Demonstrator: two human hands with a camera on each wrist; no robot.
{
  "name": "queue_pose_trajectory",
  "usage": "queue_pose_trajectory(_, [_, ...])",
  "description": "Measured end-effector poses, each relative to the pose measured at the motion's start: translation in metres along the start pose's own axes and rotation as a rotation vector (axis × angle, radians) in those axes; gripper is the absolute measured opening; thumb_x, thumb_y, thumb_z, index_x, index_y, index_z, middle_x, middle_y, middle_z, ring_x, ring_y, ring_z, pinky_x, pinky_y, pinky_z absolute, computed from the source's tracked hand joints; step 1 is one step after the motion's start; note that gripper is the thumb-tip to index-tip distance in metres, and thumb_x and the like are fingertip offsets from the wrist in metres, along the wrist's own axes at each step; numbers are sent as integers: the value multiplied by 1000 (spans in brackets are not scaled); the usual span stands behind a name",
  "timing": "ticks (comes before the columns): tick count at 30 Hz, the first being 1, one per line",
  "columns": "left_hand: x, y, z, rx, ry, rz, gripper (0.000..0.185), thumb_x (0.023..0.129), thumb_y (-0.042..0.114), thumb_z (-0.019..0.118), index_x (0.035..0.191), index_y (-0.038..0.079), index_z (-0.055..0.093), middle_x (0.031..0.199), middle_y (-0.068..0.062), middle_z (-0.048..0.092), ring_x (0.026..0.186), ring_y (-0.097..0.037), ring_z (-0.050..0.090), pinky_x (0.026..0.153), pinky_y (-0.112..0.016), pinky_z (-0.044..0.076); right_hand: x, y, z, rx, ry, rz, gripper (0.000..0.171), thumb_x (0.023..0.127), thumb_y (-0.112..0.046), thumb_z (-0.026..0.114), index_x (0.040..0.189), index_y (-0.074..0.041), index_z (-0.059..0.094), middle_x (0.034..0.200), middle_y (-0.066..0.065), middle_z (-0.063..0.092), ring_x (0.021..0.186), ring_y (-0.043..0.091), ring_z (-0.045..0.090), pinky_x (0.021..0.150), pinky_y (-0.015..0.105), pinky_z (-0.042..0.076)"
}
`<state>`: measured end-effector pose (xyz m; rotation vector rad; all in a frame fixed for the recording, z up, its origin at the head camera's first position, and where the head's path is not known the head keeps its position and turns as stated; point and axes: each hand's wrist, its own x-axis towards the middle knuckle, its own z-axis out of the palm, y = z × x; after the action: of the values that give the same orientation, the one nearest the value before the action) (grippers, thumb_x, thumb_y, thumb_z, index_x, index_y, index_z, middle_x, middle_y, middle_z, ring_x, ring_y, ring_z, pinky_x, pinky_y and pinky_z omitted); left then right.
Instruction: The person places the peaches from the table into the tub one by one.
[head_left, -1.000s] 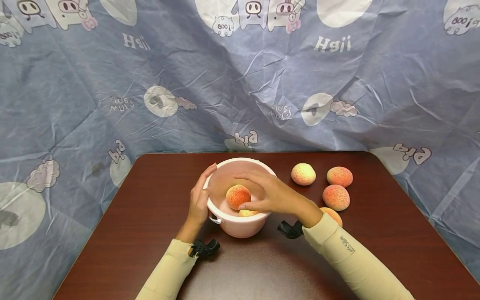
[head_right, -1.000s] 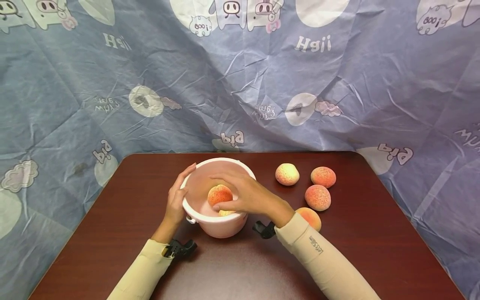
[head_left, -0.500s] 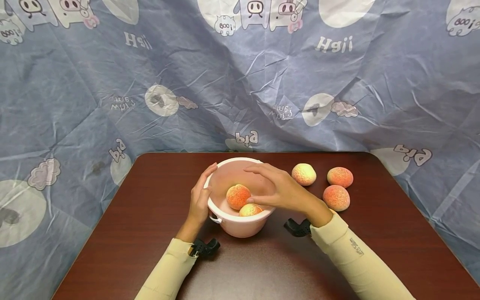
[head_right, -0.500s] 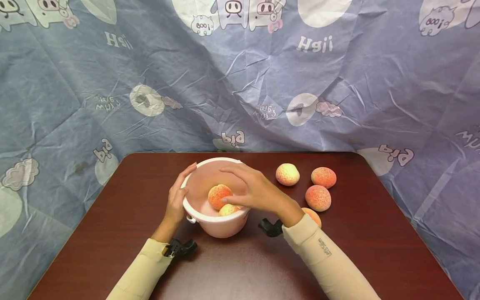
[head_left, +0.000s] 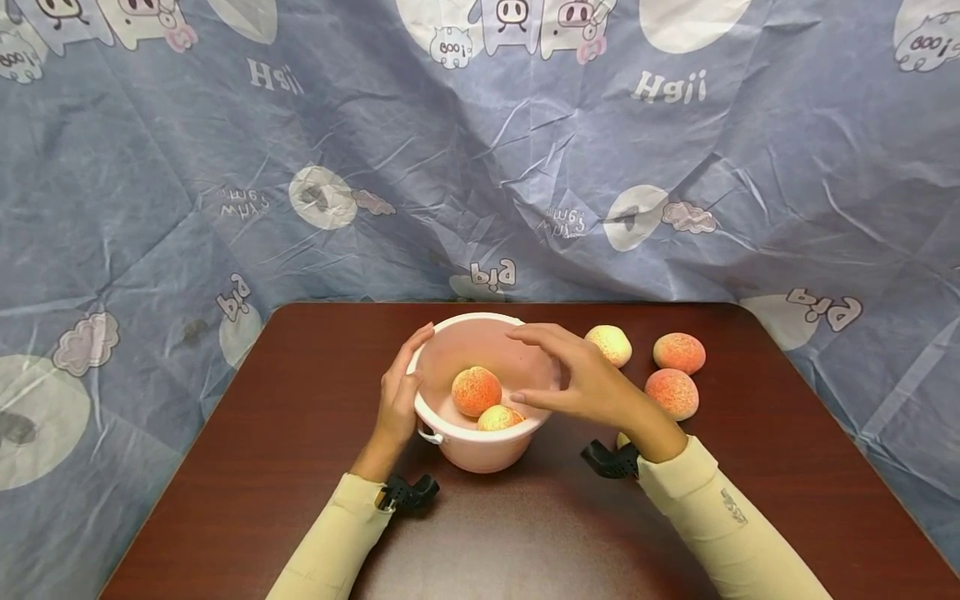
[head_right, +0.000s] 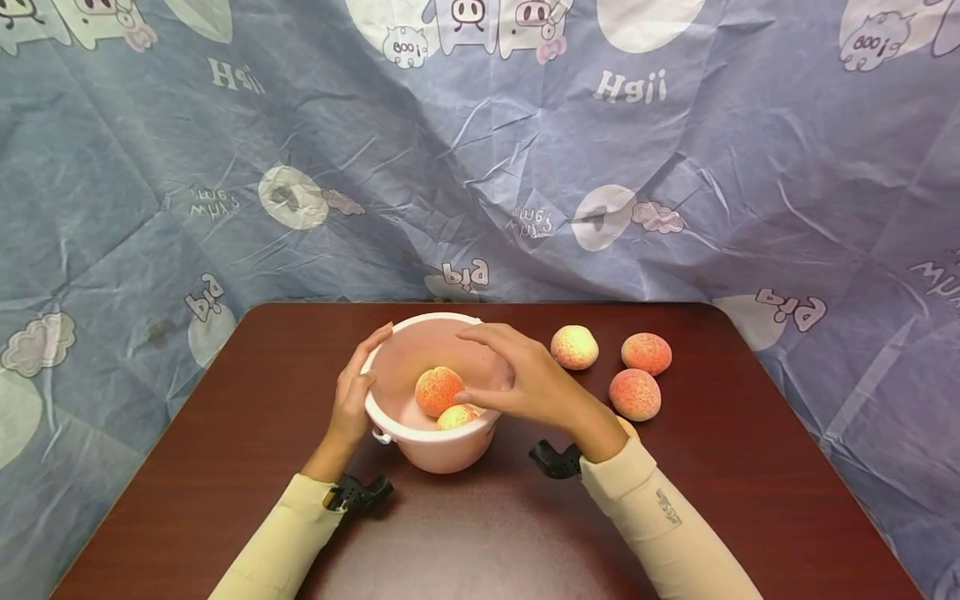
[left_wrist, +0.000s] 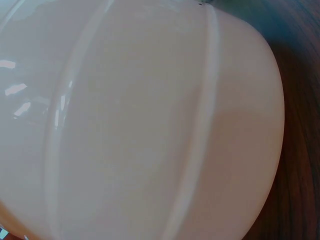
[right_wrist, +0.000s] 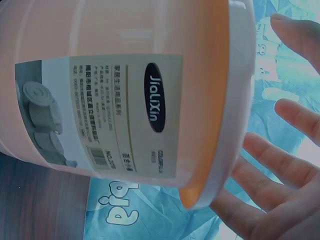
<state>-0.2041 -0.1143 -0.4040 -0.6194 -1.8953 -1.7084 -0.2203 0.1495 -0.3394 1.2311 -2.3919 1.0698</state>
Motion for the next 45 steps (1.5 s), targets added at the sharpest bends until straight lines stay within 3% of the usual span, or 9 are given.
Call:
queue_pose_trajectory(23, [1,-3,-1,-4,-4,-12,57,77,-8,33,131,-13,49,139,-25,48,132,-41,40,112,-32,29,-22,6,-13,-35,66,36,69,71,-27,86,132,-16,57,132,-2,56,124,15,50,105,25,35])
queue_pose_trajectory(31, [1,-3,-1,-17,-8,2,57,76,-8,33,131,-15,48,138,-29,47,132,-44,39,112,-34,29,-27,-21,-22,-37,77,82,65,69,-12,85,127,-2,59,128,9,59,121,23,51,105,19,32])
queue_pose_trajectory(37, [1,-2,-1,-12,-5,8,57,76,-8,33,130,-14,48,138,-27,48,132,-44,39,112,-34,29,-30,-32,-28,-32,82,115,63,69,-8,85,127,-4,59,128,12,60,120,26,53,101,16,36])
queue_pose_trajectory(45, [1,-3,-1,-13,-4,-10,55,78,-7,33,130,-14,49,139,-25,48,133,-42,39,112,-33,28,-40,-28,-29,-61,107,118,65,69,-8,85,129,-5,59,129,10,59,120,23,53,100,14,36])
